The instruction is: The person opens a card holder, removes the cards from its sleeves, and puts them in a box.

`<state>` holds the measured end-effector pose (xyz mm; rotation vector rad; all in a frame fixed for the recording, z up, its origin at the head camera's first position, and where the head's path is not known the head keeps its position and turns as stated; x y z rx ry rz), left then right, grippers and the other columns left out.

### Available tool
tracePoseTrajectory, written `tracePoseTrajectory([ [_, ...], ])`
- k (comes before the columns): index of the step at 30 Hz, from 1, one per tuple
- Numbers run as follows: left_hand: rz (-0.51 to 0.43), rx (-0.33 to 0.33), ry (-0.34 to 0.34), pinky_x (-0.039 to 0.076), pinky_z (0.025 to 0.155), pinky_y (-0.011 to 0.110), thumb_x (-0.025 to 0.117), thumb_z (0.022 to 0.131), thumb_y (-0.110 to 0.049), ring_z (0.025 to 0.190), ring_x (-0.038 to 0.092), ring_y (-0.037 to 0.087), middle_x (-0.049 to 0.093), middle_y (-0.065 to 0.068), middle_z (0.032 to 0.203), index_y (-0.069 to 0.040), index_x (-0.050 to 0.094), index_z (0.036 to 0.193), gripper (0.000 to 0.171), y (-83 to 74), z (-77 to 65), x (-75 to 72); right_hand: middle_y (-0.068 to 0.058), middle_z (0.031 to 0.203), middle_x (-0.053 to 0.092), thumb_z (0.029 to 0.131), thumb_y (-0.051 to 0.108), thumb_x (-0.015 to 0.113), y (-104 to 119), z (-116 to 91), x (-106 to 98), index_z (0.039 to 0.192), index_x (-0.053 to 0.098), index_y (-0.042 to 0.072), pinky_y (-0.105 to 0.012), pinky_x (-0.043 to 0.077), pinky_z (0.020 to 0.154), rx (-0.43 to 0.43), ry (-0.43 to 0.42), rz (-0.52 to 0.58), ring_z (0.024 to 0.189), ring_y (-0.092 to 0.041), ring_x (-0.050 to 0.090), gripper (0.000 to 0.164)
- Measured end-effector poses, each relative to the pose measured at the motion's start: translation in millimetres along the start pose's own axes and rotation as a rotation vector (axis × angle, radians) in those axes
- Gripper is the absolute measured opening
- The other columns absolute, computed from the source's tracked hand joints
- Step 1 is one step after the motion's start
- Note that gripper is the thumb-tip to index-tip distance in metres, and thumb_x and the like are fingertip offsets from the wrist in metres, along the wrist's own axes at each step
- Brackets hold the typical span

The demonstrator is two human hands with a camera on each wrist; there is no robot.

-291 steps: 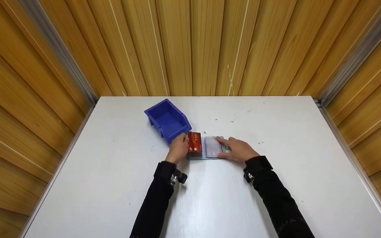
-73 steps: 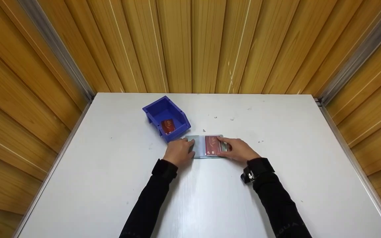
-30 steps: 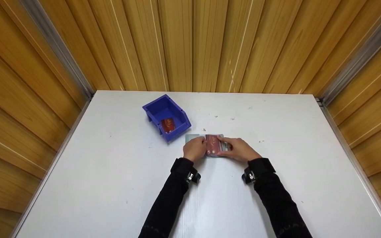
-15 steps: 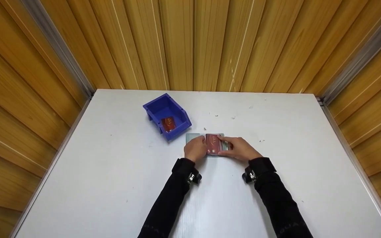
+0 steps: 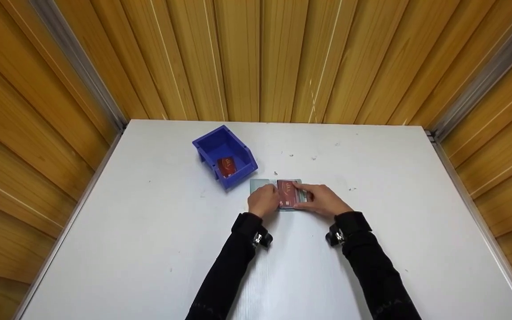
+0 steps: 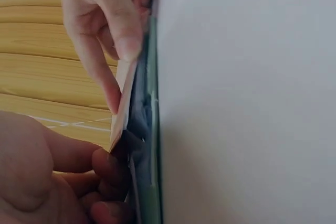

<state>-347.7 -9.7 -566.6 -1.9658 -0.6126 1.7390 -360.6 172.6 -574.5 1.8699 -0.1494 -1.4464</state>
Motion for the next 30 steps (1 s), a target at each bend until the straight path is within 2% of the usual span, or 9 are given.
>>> tracePoseTrajectory([
  [2,-0.005,0.002,0.016,0.054,0.079,0.043,0.055,0.102,-0.021,0.09,0.07,0.026,0.075,0.008,0.098,-0.011,0.071,0.095,0.02,0.4,0.9,0.9,0.002,0.078,0.045,0.088,0.039,0.082,-1,0,0,0.154,0.049,0.017,-0.03,0.038,0.073,0.005,0.002,-0.002,0.072,-0.013,0.043,0.077],
  [3,-0.004,0.005,0.017,0.053,0.079,0.043,0.054,0.103,-0.022,0.09,0.07,0.026,0.075,0.008,0.098,-0.011,0.071,0.096,0.021,0.4,0.9,0.9,0.001,0.082,0.051,0.088,0.039,0.082,-1,1,0,0.154,0.049,0.017,-0.03,0.038,0.074,0.008,0.0,-0.005,0.074,-0.013,0.045,0.077],
  [8,-0.024,0.017,0.008,0.052,0.078,0.042,0.052,0.105,-0.023,0.09,0.068,0.025,0.074,0.007,0.097,-0.012,0.07,0.096,0.022,1.2,0.6,1.7,0.0,0.083,0.051,0.088,0.04,0.081,-2,1,0,0.155,0.048,0.02,-0.031,0.039,0.075,0.019,0.01,-0.008,0.075,-0.014,0.045,0.078],
  [10,-0.038,0.021,0.003,0.052,0.078,0.042,0.051,0.105,-0.022,0.09,0.068,0.025,0.073,0.008,0.097,-0.011,0.069,0.095,0.023,1.6,0.3,1.2,0.002,0.079,0.044,0.088,0.04,0.082,-2,1,0,0.155,0.048,0.02,-0.03,0.038,0.073,0.019,0.014,-0.005,0.072,-0.013,0.042,0.078],
  [12,-0.052,0.022,-0.003,0.051,0.078,0.042,0.05,0.104,-0.022,0.09,0.068,0.025,0.073,0.008,0.097,-0.012,0.068,0.093,0.024,2.4,0.0,0.1,0.004,0.077,0.043,0.088,0.039,0.082,-3,1,1,0.154,0.049,0.02,-0.029,0.038,0.071,0.018,0.012,-0.003,0.071,-0.012,0.042,0.077],
  [17,-0.102,0.025,-0.02,0.048,0.072,0.04,0.048,0.102,-0.017,0.08,0.06,0.022,0.068,0.008,0.088,-0.009,0.064,0.085,0.024,5.4,-0.2,-3.4,0.0,0.08,0.052,0.087,0.04,0.082,-2,1,1,0.154,0.05,0.02,-0.029,0.039,0.073,0.002,-0.004,-0.016,0.074,-0.013,0.045,0.076],
  [21,-0.153,0.037,-0.027,0.048,0.072,0.04,0.047,0.102,-0.013,0.076,0.054,0.021,0.062,0.009,0.082,-0.005,0.062,0.085,0.024,7.6,-0.7,-6.9,-0.007,0.096,0.062,0.087,0.042,0.082,-1,0,1,0.153,0.051,0.022,-0.032,0.039,0.08,0.005,-0.014,-0.026,0.083,-0.016,0.048,0.076],
  [26,-0.161,0.061,-0.055,0.05,0.076,0.044,0.047,0.1,-0.009,0.078,0.057,0.024,0.064,0.012,0.083,-0.003,0.062,0.084,0.023,11.2,-1.5,-14.7,-0.011,0.104,0.065,0.087,0.042,0.082,0,1,1,0.154,0.05,0.021,-0.034,0.04,0.081,0.01,-0.01,-0.02,0.086,-0.018,0.05,0.077],
  [30,-0.121,0.052,-0.071,0.051,0.077,0.047,0.046,0.101,-0.011,0.081,0.063,0.029,0.068,0.015,0.087,-0.004,0.063,0.085,0.024,15.8,-3.5,-23.2,-0.016,0.132,0.067,0.087,0.041,0.082,0,1,1,0.154,0.049,0.021,-0.035,0.043,0.09,0.008,-0.006,-0.024,0.096,-0.019,0.054,0.078],
])
Point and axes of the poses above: each hand's wrist, its own z-axis towards the middle knuckle, its own x-axis out of the palm, y = z × x, the point moved 6 cm from there along z, towards the middle knuckle
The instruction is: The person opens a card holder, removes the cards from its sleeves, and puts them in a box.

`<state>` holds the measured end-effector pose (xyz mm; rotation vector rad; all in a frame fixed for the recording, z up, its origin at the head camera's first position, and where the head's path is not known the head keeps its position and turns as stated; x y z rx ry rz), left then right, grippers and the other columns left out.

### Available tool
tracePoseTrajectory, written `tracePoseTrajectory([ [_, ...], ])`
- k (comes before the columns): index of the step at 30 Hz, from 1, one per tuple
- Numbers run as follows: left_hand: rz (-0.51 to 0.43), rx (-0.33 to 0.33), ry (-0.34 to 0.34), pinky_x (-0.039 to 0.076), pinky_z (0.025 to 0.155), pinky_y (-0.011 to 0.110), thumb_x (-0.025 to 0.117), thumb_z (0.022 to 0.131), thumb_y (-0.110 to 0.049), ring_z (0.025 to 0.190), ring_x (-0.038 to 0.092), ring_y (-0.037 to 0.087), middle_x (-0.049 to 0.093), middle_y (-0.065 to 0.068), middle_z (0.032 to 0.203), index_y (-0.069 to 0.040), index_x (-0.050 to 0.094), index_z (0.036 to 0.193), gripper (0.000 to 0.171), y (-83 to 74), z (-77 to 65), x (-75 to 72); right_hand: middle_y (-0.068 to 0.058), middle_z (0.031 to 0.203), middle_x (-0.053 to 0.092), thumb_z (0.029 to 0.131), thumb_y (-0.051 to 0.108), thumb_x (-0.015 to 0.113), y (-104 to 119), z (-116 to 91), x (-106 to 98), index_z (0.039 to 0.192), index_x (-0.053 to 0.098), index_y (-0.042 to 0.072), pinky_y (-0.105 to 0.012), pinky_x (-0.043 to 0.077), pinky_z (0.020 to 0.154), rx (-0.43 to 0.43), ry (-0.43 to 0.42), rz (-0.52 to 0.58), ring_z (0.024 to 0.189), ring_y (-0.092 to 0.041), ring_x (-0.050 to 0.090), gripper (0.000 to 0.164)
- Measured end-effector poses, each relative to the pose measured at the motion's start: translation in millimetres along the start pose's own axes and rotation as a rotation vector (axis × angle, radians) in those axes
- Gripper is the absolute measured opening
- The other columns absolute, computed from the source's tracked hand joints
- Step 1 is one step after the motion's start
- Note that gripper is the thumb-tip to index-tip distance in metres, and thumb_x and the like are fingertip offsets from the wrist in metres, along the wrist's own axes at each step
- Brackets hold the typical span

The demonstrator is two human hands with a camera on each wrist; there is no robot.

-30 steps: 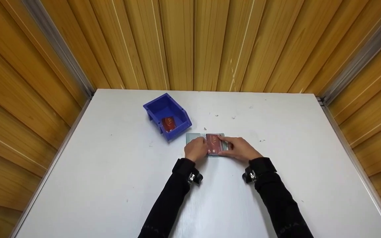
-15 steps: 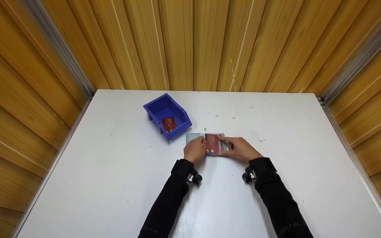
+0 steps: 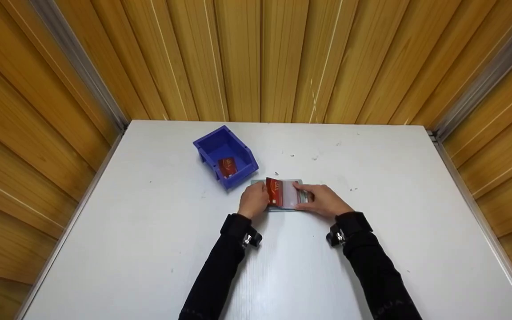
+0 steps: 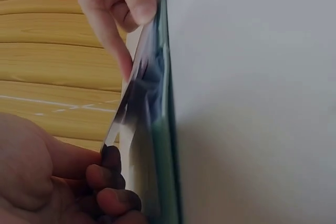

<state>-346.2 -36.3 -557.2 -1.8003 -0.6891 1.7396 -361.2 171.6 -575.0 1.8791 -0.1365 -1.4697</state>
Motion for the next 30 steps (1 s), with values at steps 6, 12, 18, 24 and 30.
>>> tracePoseTrajectory([
  [6,0.166,0.026,-0.086,0.055,0.072,0.051,0.049,0.102,-0.015,0.086,0.071,0.036,0.073,0.017,0.094,-0.004,0.067,0.092,0.024,-5.2,-4.6,-22.1,-0.016,0.123,0.066,0.087,0.044,0.082,-2,0,0,0.154,0.049,0.023,-0.034,0.041,0.088,0.008,0.004,-0.001,0.094,-0.02,0.052,0.078],
  [12,0.193,0.037,-0.141,0.055,0.079,0.056,0.051,0.104,-0.017,0.092,0.072,0.04,0.074,0.019,0.1,-0.005,0.069,0.101,0.022,-10.9,-3.7,-47.4,-0.015,0.123,0.065,0.087,0.042,0.082,-2,-1,0,0.155,0.048,0.023,-0.032,0.039,0.084,0.009,0.017,0.017,0.091,-0.019,0.05,0.079],
  [18,0.171,0.036,-0.162,0.055,0.075,0.055,0.051,0.106,-0.018,0.091,0.072,0.04,0.073,0.018,0.095,-0.006,0.065,0.095,0.022,-13.4,3.3,-71.2,-0.004,0.085,0.059,0.088,0.039,0.082,-1,-1,-1,0.154,0.051,0.02,-0.027,0.038,0.072,-0.03,0.008,-0.003,0.076,-0.013,0.046,0.075],
  [24,0.162,0.024,-0.305,0.053,0.076,0.054,0.05,0.105,-0.019,0.089,0.07,0.039,0.071,0.018,0.091,-0.004,0.066,0.095,0.025,-9.8,16.7,-105.1,0.004,0.077,0.049,0.088,0.04,0.082,-1,-1,0,0.154,0.05,0.019,-0.026,0.037,0.068,-0.027,0.01,0.002,0.071,-0.011,0.043,0.075],
  [30,0.298,-0.006,-0.497,0.049,0.085,0.055,0.05,0.103,-0.017,0.098,0.063,0.042,0.072,0.023,0.099,0.003,0.071,0.1,0.029,15.0,31.6,-131.1,0.002,0.079,0.048,0.087,0.039,0.083,-1,-1,2,0.154,0.05,0.02,-0.027,0.036,0.068,-0.005,0.011,0.017,0.073,-0.013,0.044,0.077],
])
Point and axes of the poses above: each hand's wrist, its own z-axis towards the middle knuckle, its own x-axis out of the palm, y = z × x, the point moved 6 cm from there along z, towards the middle knuckle
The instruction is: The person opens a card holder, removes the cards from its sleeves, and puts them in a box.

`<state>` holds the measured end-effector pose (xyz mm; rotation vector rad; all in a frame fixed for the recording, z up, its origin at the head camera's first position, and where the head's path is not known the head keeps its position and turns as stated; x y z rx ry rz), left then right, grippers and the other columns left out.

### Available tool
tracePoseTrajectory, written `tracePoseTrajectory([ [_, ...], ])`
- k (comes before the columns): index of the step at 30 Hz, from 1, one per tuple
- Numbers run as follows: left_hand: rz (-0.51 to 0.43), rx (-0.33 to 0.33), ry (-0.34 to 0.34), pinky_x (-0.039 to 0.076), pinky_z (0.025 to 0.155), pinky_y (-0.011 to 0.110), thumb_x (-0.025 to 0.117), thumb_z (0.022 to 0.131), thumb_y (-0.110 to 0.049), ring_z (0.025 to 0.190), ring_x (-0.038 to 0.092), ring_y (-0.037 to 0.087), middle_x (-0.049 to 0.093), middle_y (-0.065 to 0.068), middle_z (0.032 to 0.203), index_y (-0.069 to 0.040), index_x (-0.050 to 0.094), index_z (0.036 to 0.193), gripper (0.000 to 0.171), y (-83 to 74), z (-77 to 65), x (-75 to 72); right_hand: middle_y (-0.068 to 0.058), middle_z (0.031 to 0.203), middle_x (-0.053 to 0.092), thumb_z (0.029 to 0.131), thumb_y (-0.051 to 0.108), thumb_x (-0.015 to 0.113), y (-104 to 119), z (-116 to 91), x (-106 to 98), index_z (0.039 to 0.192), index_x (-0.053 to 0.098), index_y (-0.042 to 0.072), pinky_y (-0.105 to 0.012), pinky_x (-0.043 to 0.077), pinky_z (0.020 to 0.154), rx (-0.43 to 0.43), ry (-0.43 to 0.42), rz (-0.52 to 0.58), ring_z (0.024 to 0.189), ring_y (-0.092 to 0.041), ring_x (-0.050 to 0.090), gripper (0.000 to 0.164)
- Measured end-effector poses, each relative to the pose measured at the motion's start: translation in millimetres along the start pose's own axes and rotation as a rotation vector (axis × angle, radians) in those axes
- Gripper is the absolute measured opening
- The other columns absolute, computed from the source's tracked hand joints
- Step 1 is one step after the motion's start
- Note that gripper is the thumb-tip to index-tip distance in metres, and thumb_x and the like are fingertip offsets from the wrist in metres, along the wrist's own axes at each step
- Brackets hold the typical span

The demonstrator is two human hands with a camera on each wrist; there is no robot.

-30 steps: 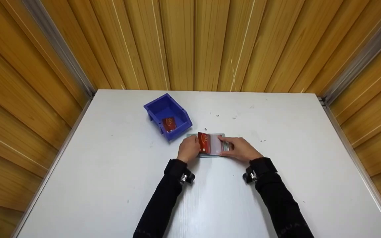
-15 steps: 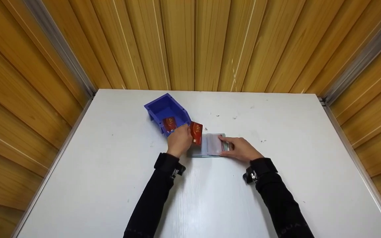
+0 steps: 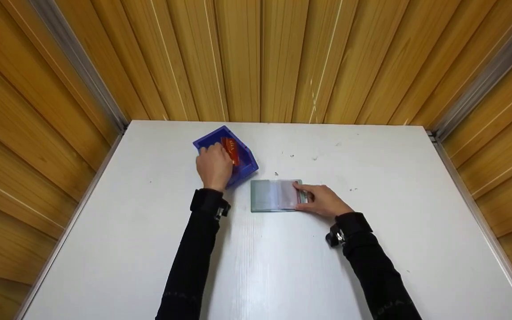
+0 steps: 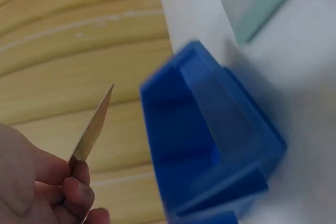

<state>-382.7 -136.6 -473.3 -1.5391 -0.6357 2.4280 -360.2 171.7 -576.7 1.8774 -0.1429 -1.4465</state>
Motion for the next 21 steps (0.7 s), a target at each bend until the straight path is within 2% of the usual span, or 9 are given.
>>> tracePoseTrajectory([
  [4,0.079,-0.038,0.024,0.046,0.088,0.053,0.051,0.101,-0.016,0.106,0.06,0.04,0.072,0.023,0.105,0.003,0.073,0.106,0.029,15.3,7.4,8.0,0.001,0.082,0.048,0.087,0.04,0.083,-1,0,1,0.154,0.05,0.022,-0.029,0.037,0.072,0.016,0.003,-0.002,0.077,-0.014,0.044,0.077],
  [6,0.091,-0.044,0.057,0.045,0.09,0.052,0.053,0.102,-0.016,0.108,0.059,0.039,0.071,0.022,0.107,0.003,0.073,0.108,0.029,16.4,9.5,11.8,0.0,0.085,0.051,0.087,0.04,0.083,-1,0,0,0.154,0.05,0.022,-0.03,0.037,0.074,0.022,-0.002,-0.004,0.079,-0.015,0.045,0.077],
  [8,0.109,-0.049,0.087,0.045,0.091,0.051,0.053,0.102,-0.016,0.109,0.058,0.038,0.071,0.021,0.108,0.003,0.073,0.11,0.028,16.4,10.7,15.1,-0.004,0.096,0.06,0.086,0.04,0.083,-1,-1,0,0.154,0.05,0.022,-0.032,0.039,0.078,0.023,-0.007,-0.003,0.084,-0.017,0.048,0.077],
  [10,0.135,-0.055,0.115,0.045,0.092,0.05,0.054,0.101,-0.016,0.111,0.057,0.037,0.07,0.02,0.111,0.002,0.072,0.113,0.028,16.0,12.1,18.4,-0.005,0.102,0.062,0.086,0.04,0.083,-2,-1,0,0.154,0.05,0.022,-0.032,0.039,0.08,0.023,-0.009,0.0,0.086,-0.018,0.048,0.077],
  [13,0.169,-0.054,0.145,0.044,0.094,0.049,0.054,0.1,-0.016,0.115,0.056,0.037,0.069,0.02,0.116,0.002,0.07,0.118,0.03,15.1,13.8,22.3,-0.005,0.099,0.061,0.086,0.04,0.083,-2,-2,-1,0.153,0.051,0.022,-0.031,0.039,0.078,0.021,-0.014,0.008,0.085,-0.017,0.048,0.077],
  [15,0.193,-0.049,0.159,0.044,0.096,0.049,0.053,0.1,-0.017,0.117,0.056,0.037,0.069,0.021,0.118,0.002,0.069,0.121,0.032,14.9,14.3,24.7,-0.001,0.087,0.053,0.086,0.041,0.083,-2,-2,0,0.153,0.051,0.022,-0.03,0.037,0.075,0.02,-0.014,0.013,0.08,-0.016,0.046,0.077],
  [17,0.218,-0.041,0.167,0.044,0.096,0.049,0.052,0.101,-0.018,0.118,0.056,0.038,0.069,0.021,0.119,0.002,0.069,0.122,0.033,14.8,14.5,26.9,0.0,0.084,0.049,0.086,0.041,0.083,-2,-2,0,0.154,0.051,0.022,-0.03,0.037,0.074,0.017,-0.014,0.016,0.079,-0.015,0.045,0.077],
  [20,0.249,-0.031,0.173,0.044,0.096,0.048,0.053,0.101,-0.019,0.118,0.056,0.037,0.069,0.021,0.118,0.002,0.07,0.121,0.033,15.1,14.6,30.2,-0.002,0.088,0.053,0.086,0.042,0.083,-2,-2,0,0.154,0.05,0.022,-0.031,0.037,0.076,0.015,-0.012,0.02,0.081,-0.016,0.045,0.077],
  [21,0.256,-0.028,0.176,0.043,0.097,0.048,0.053,0.101,-0.019,0.118,0.055,0.037,0.068,0.021,0.118,0.002,0.07,0.121,0.033,15.2,14.7,31.3,-0.004,0.094,0.058,0.086,0.042,0.083,-2,-2,0,0.154,0.051,0.022,-0.031,0.038,0.078,0.013,-0.015,0.02,0.083,-0.016,0.047,0.077],
])
Point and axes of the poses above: each hand's wrist, its own z-axis towards the middle knuckle, its own x-axis out of the palm, y = z × x, the point moved 6 cm from there along z, towards the middle knuckle
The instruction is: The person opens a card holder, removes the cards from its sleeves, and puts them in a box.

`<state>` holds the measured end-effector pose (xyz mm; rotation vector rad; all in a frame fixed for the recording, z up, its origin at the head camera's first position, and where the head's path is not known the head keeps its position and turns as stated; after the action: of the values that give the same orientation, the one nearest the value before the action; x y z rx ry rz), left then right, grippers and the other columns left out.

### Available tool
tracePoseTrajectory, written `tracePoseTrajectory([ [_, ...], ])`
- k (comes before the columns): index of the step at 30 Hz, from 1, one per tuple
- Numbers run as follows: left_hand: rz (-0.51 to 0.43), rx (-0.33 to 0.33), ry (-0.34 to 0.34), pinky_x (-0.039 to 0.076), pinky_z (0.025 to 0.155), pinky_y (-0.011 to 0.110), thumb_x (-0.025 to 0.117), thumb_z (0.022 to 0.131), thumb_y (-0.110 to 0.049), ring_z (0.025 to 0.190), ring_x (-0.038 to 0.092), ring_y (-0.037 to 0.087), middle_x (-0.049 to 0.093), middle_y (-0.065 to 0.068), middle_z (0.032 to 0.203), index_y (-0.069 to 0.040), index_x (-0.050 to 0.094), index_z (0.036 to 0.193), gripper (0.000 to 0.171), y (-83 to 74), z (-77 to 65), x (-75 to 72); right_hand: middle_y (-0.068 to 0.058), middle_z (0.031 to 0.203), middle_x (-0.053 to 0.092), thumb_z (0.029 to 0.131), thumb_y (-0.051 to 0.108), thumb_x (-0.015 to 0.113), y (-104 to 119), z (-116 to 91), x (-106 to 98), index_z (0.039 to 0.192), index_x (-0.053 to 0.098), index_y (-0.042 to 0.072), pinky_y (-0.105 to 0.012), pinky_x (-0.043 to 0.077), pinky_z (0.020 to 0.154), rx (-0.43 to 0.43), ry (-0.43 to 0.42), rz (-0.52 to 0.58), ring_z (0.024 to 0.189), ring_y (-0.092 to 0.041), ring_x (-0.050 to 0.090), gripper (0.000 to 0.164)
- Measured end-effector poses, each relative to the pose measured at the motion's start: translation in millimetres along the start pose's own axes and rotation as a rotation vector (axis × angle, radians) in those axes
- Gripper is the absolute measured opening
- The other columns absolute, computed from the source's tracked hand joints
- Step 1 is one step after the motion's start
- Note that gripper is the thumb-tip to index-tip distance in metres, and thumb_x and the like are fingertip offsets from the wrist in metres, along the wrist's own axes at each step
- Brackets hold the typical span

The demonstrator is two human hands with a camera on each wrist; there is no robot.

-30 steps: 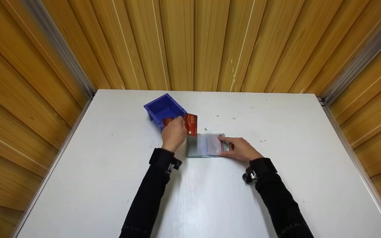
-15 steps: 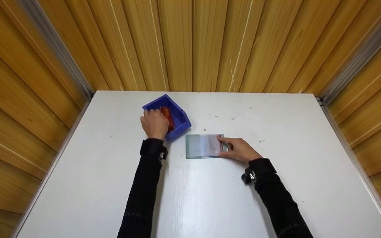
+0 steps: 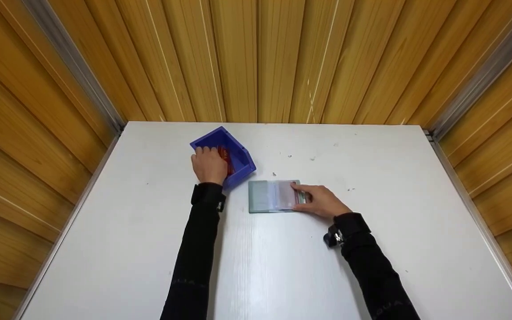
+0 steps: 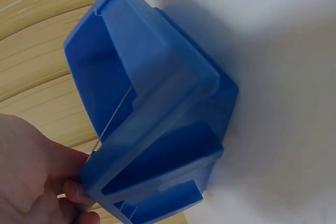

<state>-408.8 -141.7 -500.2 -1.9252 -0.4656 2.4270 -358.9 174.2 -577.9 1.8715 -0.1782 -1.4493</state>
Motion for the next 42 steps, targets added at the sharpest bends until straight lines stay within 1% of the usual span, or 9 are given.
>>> tracePoseTrajectory([
  [3,-0.002,0.009,-0.006,0.042,0.098,0.049,0.055,0.1,-0.019,0.118,0.055,0.038,0.068,0.022,0.117,0.003,0.071,0.118,0.032,-0.2,1.6,2.0,-0.009,0.117,0.066,0.087,0.042,0.083,1,0,0,0.154,0.051,0.022,-0.033,0.04,0.084,-0.003,-0.002,0.001,0.091,-0.018,0.049,0.077],
  [6,-0.014,0.015,-0.013,0.041,0.099,0.05,0.056,0.099,-0.019,0.12,0.054,0.039,0.069,0.022,0.117,0.003,0.072,0.116,0.032,-0.3,2.9,3.8,-0.012,0.134,0.065,0.087,0.043,0.082,1,0,0,0.153,0.051,0.022,-0.034,0.041,0.088,-0.004,-0.004,-0.003,0.095,-0.019,0.051,0.077],
  [14,0.026,0.026,-0.006,0.041,0.098,0.049,0.057,0.1,-0.023,0.12,0.053,0.038,0.069,0.022,0.117,0.002,0.074,0.115,0.034,-1.2,4.7,8.1,-0.013,0.123,0.066,0.086,0.045,0.082,0,0,-1,0.154,0.05,0.024,-0.034,0.041,0.086,0.016,0.002,-0.002,0.093,-0.019,0.051,0.078],
  [19,0.078,0.016,0.005,0.039,0.098,0.047,0.058,0.101,-0.029,0.121,0.051,0.036,0.068,0.02,0.116,0.0,0.077,0.111,0.036,-0.8,5.2,12.5,-0.014,0.144,0.061,0.086,0.046,0.082,-2,0,-1,0.154,0.05,0.025,-0.036,0.043,0.095,0.025,0.004,-0.007,0.102,-0.02,0.052,0.078],
  [26,0.178,0.001,-0.001,0.036,0.099,0.044,0.056,0.103,-0.031,0.12,0.049,0.032,0.068,0.017,0.115,-0.001,0.079,0.106,0.038,-3.3,5.0,16.2,-0.012,0.111,0.066,0.087,0.046,0.081,-2,0,0,0.154,0.051,0.024,-0.034,0.04,0.083,0.014,0.003,-0.02,0.088,-0.019,0.05,0.076],
  [28,0.206,-0.003,0.011,0.036,0.1,0.043,0.053,0.104,-0.031,0.121,0.048,0.031,0.068,0.016,0.116,-0.002,0.079,0.106,0.038,-3.9,5.5,17.7,-0.014,0.117,0.067,0.087,0.047,0.081,-2,0,0,0.154,0.05,0.025,-0.034,0.041,0.085,0.018,0.007,-0.013,0.091,-0.02,0.051,0.076],
  [32,0.261,-0.011,0.049,0.035,0.101,0.043,0.052,0.105,-0.033,0.123,0.047,0.03,0.067,0.015,0.118,-0.005,0.079,0.108,0.038,-3.6,7.1,21.9,-0.016,0.144,0.06,0.087,0.046,0.081,-2,-1,0,0.154,0.05,0.025,-0.04,0.044,0.099,0.027,0.007,0.0,0.106,-0.023,0.053,0.077],
  [38,0.32,-0.001,0.074,0.034,0.105,0.043,0.049,0.106,-0.032,0.126,0.046,0.029,0.068,0.014,0.121,-0.008,0.078,0.11,0.038,-3.9,8.9,26.2,-0.015,0.132,0.065,0.088,0.044,0.081,1,-1,0,0.154,0.05,0.023,-0.037,0.042,0.091,0.018,0.007,-0.007,0.098,-0.022,0.053,0.076],
  [42,0.344,0.012,0.096,0.033,0.107,0.043,0.047,0.106,-0.03,0.129,0.044,0.029,0.067,0.014,0.125,-0.009,0.077,0.116,0.039,-5.3,9.0,27.5,-0.017,0.137,0.064,0.088,0.045,0.081,1,-1,0,0.154,0.05,0.023,-0.04,0.045,0.096,0.016,0.007,-0.009,0.104,-0.024,0.056,0.077],
])
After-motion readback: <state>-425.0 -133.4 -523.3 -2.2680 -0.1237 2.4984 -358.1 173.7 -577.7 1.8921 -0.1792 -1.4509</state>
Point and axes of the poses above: each hand's wrist, its own z-axis towards the middle knuckle, its own x-axis out of the palm, y = z × x, the point moved 6 cm from there along z, towards the middle knuckle
